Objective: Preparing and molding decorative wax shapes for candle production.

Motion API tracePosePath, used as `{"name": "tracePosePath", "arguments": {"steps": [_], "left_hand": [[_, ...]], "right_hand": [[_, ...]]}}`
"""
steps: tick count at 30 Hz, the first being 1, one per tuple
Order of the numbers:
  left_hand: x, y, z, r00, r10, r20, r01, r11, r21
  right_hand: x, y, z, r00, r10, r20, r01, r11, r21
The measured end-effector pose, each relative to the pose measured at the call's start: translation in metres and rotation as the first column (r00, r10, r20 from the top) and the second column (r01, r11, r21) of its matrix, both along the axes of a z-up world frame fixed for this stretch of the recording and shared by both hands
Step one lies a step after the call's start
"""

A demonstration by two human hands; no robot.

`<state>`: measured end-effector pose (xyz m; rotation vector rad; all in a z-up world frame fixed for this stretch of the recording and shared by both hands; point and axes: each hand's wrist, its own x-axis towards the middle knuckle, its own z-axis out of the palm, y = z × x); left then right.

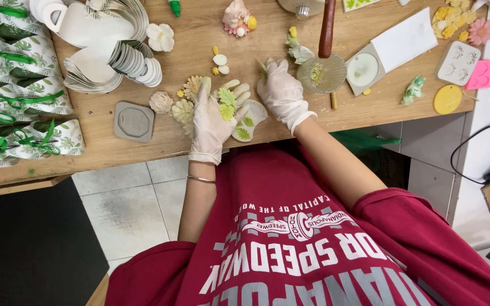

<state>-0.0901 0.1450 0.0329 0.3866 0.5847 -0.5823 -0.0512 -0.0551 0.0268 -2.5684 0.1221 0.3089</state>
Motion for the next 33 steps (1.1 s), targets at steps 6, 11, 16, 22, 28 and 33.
{"name": "tracePosePath", "arguments": {"steps": [6,11,16,22,28,33], "left_hand": [[-0.004,-0.011,-0.007,0.999,0.009,-0.031,-0.008,1.000,0.025],[-0.001,-0.030,-0.017,0.995,0.089,0.034,-0.091,0.991,0.094],[0.009,-0.032,-0.011,0.983,0.155,-0.103,-0.144,0.984,0.103],[0.001,-0.009,-0.015,0.992,0.099,-0.074,-0.095,0.994,0.055],[-0.007,0.000,-0.016,0.988,0.120,-0.100,-0.117,0.993,0.033],[-0.008,-0.008,-0.005,0.990,0.092,-0.107,-0.084,0.993,0.078]], "right_hand": [[-0.010,-0.009,-0.026,0.984,0.149,0.095,-0.138,0.984,-0.111],[-0.027,0.014,0.052,0.969,0.174,0.178,-0.192,0.977,0.091],[-0.013,0.017,0.087,0.981,0.144,0.133,-0.184,0.912,0.366],[0.021,-0.003,0.044,0.984,-0.066,-0.166,0.101,0.972,0.210],[0.013,-0.022,-0.028,0.967,-0.244,-0.078,0.246,0.969,0.012],[0.040,-0.032,-0.104,0.965,-0.192,0.179,0.225,0.957,-0.182]]}}
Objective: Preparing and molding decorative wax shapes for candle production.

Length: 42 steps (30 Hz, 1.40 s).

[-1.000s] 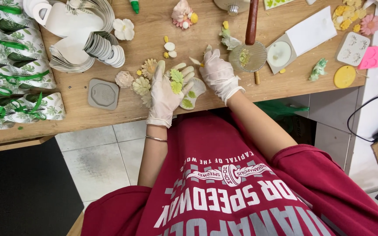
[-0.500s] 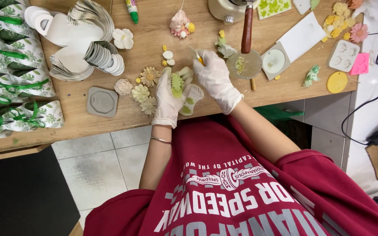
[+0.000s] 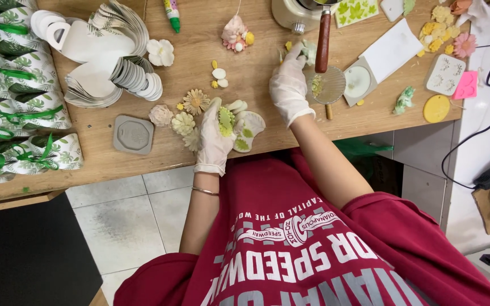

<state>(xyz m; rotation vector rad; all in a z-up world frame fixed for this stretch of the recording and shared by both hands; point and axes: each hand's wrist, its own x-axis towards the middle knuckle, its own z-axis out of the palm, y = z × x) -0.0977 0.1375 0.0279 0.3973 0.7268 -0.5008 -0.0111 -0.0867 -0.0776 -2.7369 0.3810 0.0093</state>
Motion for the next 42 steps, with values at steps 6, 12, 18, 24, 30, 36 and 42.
{"name": "tracePosePath", "arguments": {"steps": [6,12,18,24,30,36,42], "left_hand": [[0.003,-0.001,-0.001,0.999,-0.029,0.043,0.029,1.000,0.003],[0.005,0.003,-0.002,0.998,-0.007,0.059,0.012,0.996,-0.093],[0.012,-0.004,0.002,0.999,0.015,0.035,-0.009,0.987,-0.162],[0.007,-0.033,0.032,0.950,-0.103,0.294,0.050,0.982,0.182],[0.018,-0.054,0.105,0.974,-0.067,0.215,0.076,0.996,-0.035],[0.041,-0.116,0.164,0.969,-0.186,0.160,0.198,0.978,-0.067],[0.082,-0.255,0.188,0.913,-0.386,0.131,0.377,0.922,0.090]], "right_hand": [[0.026,0.004,0.021,0.952,-0.189,-0.241,0.254,0.927,0.275],[0.009,0.013,0.061,0.998,0.050,0.024,-0.053,0.990,0.127],[-0.027,0.034,0.148,0.997,-0.002,-0.079,0.049,0.801,0.597],[-0.056,0.037,0.233,0.851,0.218,-0.478,0.310,0.527,0.791],[-0.074,-0.026,0.335,0.988,0.063,-0.141,0.111,0.345,0.932],[-0.085,-0.132,0.353,0.926,-0.362,-0.106,0.234,0.330,0.914],[-0.099,-0.246,0.311,0.886,-0.443,-0.139,0.236,0.173,0.956]]}}
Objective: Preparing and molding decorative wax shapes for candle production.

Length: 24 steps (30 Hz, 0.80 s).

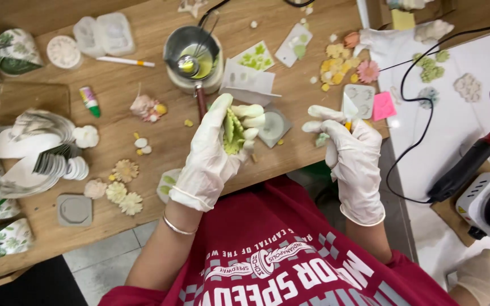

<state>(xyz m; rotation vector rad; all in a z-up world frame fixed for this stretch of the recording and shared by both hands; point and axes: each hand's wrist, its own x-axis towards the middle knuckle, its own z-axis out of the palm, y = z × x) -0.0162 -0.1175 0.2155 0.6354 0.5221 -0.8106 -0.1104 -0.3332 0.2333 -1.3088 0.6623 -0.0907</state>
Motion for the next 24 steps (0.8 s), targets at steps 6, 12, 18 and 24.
{"name": "tracePosePath", "arguments": {"steps": [6,12,18,24], "left_hand": [[0.091,-0.144,-0.085,0.993,-0.110,0.051,0.104,0.989,0.101],[0.190,-0.226,-0.223,0.971,-0.199,0.129,0.090,0.813,0.576],[0.215,-0.245,-0.276,0.853,-0.349,0.388,-0.001,0.742,0.671],[0.205,-0.259,-0.245,0.739,-0.583,0.338,0.003,0.504,0.864]], "right_hand": [[-0.009,-0.101,-0.026,0.992,-0.099,-0.081,0.092,0.992,-0.089],[-0.010,-0.180,-0.051,0.985,-0.166,-0.037,0.162,0.982,-0.094],[-0.016,-0.216,-0.088,0.972,-0.182,-0.149,0.176,0.983,-0.054],[-0.019,-0.227,-0.107,0.995,-0.069,-0.067,0.070,0.998,0.000]]}}
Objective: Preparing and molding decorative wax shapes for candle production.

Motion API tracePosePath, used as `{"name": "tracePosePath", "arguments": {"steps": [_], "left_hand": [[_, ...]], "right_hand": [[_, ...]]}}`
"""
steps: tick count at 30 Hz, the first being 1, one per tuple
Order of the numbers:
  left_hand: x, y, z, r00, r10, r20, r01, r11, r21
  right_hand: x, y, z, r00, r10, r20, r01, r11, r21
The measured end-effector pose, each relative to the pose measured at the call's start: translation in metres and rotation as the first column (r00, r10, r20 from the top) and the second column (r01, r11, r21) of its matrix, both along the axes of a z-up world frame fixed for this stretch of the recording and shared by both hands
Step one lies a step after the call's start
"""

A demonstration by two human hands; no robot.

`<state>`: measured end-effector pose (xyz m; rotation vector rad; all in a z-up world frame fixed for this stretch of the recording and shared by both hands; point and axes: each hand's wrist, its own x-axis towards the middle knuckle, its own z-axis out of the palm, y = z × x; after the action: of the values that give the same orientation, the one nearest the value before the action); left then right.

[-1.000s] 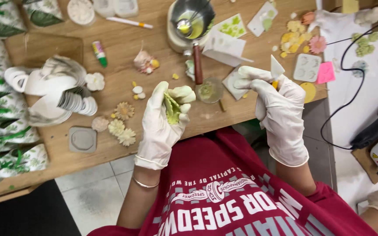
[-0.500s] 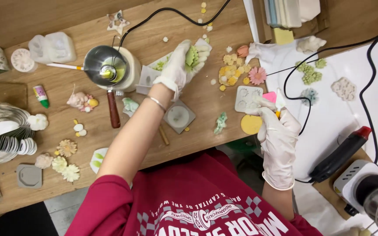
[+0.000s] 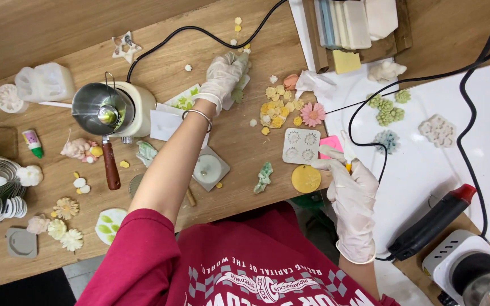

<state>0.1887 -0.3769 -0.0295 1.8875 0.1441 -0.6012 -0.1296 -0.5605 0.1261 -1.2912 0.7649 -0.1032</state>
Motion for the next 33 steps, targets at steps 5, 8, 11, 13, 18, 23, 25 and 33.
{"name": "tracePosePath", "arguments": {"steps": [5,8,11,13,18,23,25,33], "left_hand": [[-0.004,-0.003,0.028,1.000,-0.004,0.011,0.003,0.997,0.075],[0.000,0.004,0.035,0.995,-0.085,0.052,0.074,0.982,0.175],[0.004,0.010,0.024,0.986,-0.158,0.051,0.149,0.978,0.148],[-0.008,0.010,0.044,0.976,-0.209,0.058,0.196,0.965,0.174],[-0.055,0.018,0.049,0.591,-0.540,0.599,0.144,0.802,0.580],[-0.177,0.059,0.130,0.549,-0.164,0.820,-0.001,0.980,0.197],[-0.228,0.095,0.159,0.488,-0.129,0.863,0.047,0.992,0.121],[-0.340,0.295,0.203,0.774,0.008,0.634,-0.245,0.926,0.288]], "right_hand": [[0.010,-0.009,-0.002,1.000,0.004,-0.017,-0.004,1.000,0.025],[0.016,-0.012,0.000,1.000,0.021,-0.024,-0.021,1.000,0.009],[0.020,-0.010,0.001,0.999,0.047,-0.007,-0.048,0.998,-0.036],[0.026,-0.005,0.005,0.996,0.090,0.011,-0.089,0.994,-0.071],[0.045,0.022,0.022,0.978,0.125,-0.164,-0.161,0.960,-0.227],[0.052,0.046,0.013,0.940,0.309,-0.142,-0.339,0.891,-0.302],[0.051,0.062,0.007,0.920,0.340,-0.193,-0.384,0.878,-0.286],[0.093,0.181,-0.003,0.694,0.676,-0.246,-0.638,0.421,-0.645]]}}
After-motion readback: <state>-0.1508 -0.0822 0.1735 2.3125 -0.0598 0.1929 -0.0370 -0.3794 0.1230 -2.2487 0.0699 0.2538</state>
